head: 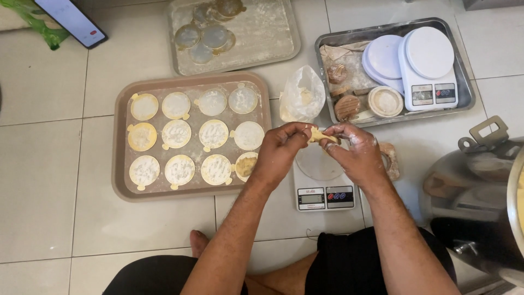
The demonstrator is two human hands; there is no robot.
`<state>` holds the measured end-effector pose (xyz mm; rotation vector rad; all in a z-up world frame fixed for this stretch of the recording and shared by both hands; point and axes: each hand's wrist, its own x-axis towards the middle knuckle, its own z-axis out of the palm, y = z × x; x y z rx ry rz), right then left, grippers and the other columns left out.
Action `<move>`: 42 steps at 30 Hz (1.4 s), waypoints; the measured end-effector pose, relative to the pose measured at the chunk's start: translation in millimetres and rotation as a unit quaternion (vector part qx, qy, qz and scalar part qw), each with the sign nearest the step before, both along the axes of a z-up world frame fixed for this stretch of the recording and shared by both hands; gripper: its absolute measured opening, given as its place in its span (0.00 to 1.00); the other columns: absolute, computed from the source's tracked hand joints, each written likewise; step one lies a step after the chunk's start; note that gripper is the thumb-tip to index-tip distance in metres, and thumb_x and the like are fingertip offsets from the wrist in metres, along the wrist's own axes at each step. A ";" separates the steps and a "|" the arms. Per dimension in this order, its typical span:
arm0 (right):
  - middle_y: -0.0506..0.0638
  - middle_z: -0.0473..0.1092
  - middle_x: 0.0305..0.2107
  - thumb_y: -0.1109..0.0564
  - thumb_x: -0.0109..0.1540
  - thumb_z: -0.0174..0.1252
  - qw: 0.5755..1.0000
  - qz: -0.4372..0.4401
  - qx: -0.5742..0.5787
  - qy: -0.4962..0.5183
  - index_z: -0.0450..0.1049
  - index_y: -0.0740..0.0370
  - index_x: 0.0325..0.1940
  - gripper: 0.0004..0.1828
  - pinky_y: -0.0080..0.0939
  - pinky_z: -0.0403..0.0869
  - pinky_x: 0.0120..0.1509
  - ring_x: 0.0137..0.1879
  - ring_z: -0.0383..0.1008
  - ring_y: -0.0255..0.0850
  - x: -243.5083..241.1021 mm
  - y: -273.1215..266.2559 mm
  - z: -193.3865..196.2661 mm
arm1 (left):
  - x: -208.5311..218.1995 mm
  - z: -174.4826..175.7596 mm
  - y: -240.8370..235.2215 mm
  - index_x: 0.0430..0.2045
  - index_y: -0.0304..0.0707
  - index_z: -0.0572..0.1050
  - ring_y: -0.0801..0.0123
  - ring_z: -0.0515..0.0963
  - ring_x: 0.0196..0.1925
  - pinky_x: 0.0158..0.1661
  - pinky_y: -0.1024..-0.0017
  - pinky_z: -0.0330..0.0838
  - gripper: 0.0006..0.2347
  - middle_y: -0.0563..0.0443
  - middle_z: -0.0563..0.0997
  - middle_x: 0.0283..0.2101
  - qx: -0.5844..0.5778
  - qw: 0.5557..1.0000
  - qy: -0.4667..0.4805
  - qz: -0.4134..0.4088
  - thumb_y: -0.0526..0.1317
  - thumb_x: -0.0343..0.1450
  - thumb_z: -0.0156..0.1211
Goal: The person scoops dough from a large metal bowl, weighs portions on a digital scale, and places them into a tray of circular molds. The person repeats this process for multiple portions.
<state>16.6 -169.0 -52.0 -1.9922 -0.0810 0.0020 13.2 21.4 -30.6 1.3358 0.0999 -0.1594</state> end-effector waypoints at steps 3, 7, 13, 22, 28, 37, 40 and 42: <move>0.59 0.77 0.39 0.62 0.58 0.69 1.000 -0.018 -0.023 0.008 0.81 0.61 0.46 0.13 0.55 0.72 0.61 0.53 0.78 0.53 -7.1 4.8 17.2 | -0.9 4.6 0.1 0.37 0.38 0.84 0.78 0.75 0.39 0.45 0.74 0.74 0.12 0.51 0.81 0.32 -0.028 1.000 -0.002 -0.006 0.46 0.68 0.70; 0.60 0.77 0.38 0.65 0.57 0.66 0.999 -0.006 -0.043 -0.002 0.81 0.62 0.46 0.13 0.56 0.73 0.59 0.51 0.78 0.54 -7.5 7.6 20.8 | 1.8 -19.2 -4.1 0.35 0.33 0.82 0.79 0.78 0.35 0.42 0.77 0.75 0.11 0.51 0.79 0.30 0.027 0.999 -0.011 0.023 0.38 0.64 0.75; 0.63 0.76 0.35 0.65 0.55 0.66 0.998 0.029 -0.047 -0.007 0.81 0.64 0.43 0.12 0.59 0.71 0.58 0.50 0.77 0.56 -7.1 0.5 13.6 | 6.4 -21.4 -0.3 0.31 0.34 0.82 0.78 0.76 0.32 0.36 0.76 0.75 0.04 0.51 0.77 0.29 0.056 0.997 -0.010 0.053 0.32 0.65 0.69; 0.62 0.77 0.39 0.60 0.56 0.66 0.990 0.019 -0.120 0.070 0.82 0.61 0.46 0.14 0.61 0.70 0.60 0.54 0.76 0.59 -9.0 0.8 32.8 | 2.4 25.4 4.1 0.31 0.31 0.81 0.79 0.74 0.34 0.37 0.76 0.75 0.06 0.52 0.74 0.29 -0.001 0.998 -0.031 0.057 0.29 0.63 0.68; 0.66 0.76 0.49 0.55 0.56 0.67 0.978 0.058 -0.178 0.091 0.80 0.64 0.53 0.22 0.65 0.65 0.69 0.64 0.71 0.66 -9.0 5.0 32.8 | -13.8 87.5 21.4 0.32 0.34 0.80 0.80 0.72 0.38 0.41 0.76 0.75 0.06 0.53 0.73 0.31 -0.010 0.994 -0.089 0.069 0.30 0.64 0.69; 0.50 0.67 0.67 0.45 0.56 0.65 0.935 0.086 -0.323 0.117 0.81 0.48 0.57 0.24 0.62 0.67 0.71 0.73 0.65 0.57 -13.5 -5.8 25.9 | -54.2 86.0 60.2 0.29 0.32 0.82 0.73 0.77 0.34 0.37 0.73 0.75 0.04 0.45 0.80 0.28 0.134 0.989 -0.052 0.025 0.29 0.64 0.68; 0.59 0.70 0.62 0.57 0.60 0.57 0.948 0.084 -0.304 0.050 0.84 0.51 0.50 0.16 0.62 0.71 0.67 0.67 0.69 0.63 -11.6 -13.7 20.3 | -57.1 62.6 72.1 0.31 0.30 0.81 0.73 0.75 0.33 0.37 0.74 0.74 0.05 0.47 0.79 0.29 0.100 0.993 0.019 0.061 0.29 0.64 0.68; 0.60 0.73 0.56 0.59 0.61 0.57 0.944 0.072 -0.322 -0.019 0.84 0.52 0.49 0.15 0.59 0.75 0.63 0.62 0.74 0.62 -7.7 -16.3 16.4 | -56.9 56.7 73.5 0.32 0.30 0.80 0.75 0.72 0.35 0.37 0.75 0.71 0.06 0.49 0.76 0.32 0.036 0.995 0.045 0.087 0.29 0.65 0.68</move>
